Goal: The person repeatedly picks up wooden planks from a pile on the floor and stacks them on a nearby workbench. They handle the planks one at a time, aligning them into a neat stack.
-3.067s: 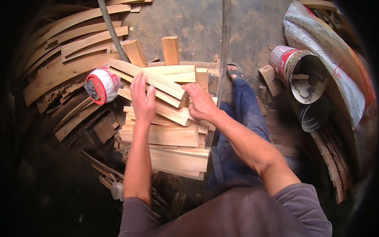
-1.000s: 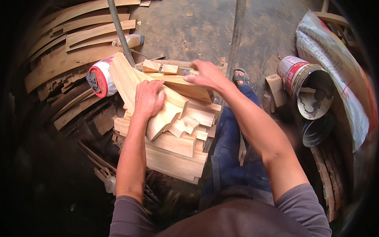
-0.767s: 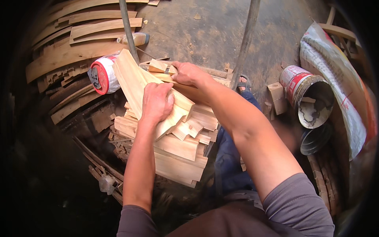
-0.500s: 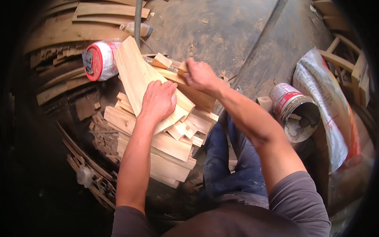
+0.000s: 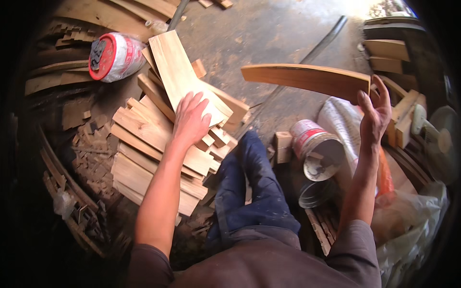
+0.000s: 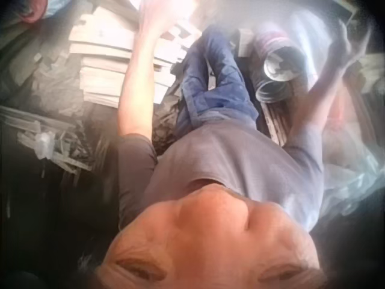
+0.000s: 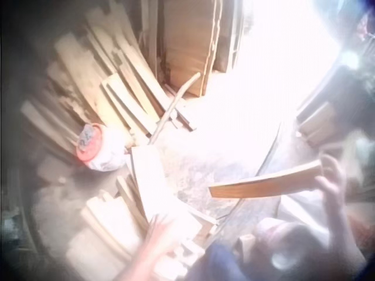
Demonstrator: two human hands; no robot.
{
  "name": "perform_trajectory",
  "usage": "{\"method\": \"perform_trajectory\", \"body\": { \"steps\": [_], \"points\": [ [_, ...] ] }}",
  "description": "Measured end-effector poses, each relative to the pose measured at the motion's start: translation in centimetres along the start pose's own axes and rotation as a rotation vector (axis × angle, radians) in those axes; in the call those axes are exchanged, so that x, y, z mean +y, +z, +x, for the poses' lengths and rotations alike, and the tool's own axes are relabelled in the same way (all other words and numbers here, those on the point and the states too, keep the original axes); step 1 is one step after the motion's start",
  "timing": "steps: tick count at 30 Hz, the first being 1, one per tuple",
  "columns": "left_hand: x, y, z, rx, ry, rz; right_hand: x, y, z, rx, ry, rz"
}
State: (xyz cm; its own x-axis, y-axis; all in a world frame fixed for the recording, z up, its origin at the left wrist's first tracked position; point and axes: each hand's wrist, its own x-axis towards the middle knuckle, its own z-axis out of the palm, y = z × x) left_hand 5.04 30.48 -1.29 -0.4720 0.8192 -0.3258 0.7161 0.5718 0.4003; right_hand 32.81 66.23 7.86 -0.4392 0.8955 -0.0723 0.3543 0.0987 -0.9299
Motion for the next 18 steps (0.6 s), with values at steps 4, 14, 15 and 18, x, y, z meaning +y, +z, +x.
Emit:
{"method": "perform_trajectory", "body": {
  "steps": [4,14,15,18],
  "points": [
    [6.8,1.1,-1.5,-0.052,-0.442,-0.898,-4.0,-4.6,-4.2,0.115,0.006,0.165],
    [10.1,-1.3,-8.6,0.258,-0.686,-2.389,-8.0,10.3,-31.6,-0.306,-0.143,-0.093],
    [9.0,-2.7,-10.2,0.240,-0.710,-2.327,-9.1,11.0,-32.8,-0.451,-0.041,-0.036],
    [4.9,-3.3,-16.0,0.166,-0.620,-2.316,-9.3,11.6,-34.9,-0.968,0.279,0.171]
  ]
}}
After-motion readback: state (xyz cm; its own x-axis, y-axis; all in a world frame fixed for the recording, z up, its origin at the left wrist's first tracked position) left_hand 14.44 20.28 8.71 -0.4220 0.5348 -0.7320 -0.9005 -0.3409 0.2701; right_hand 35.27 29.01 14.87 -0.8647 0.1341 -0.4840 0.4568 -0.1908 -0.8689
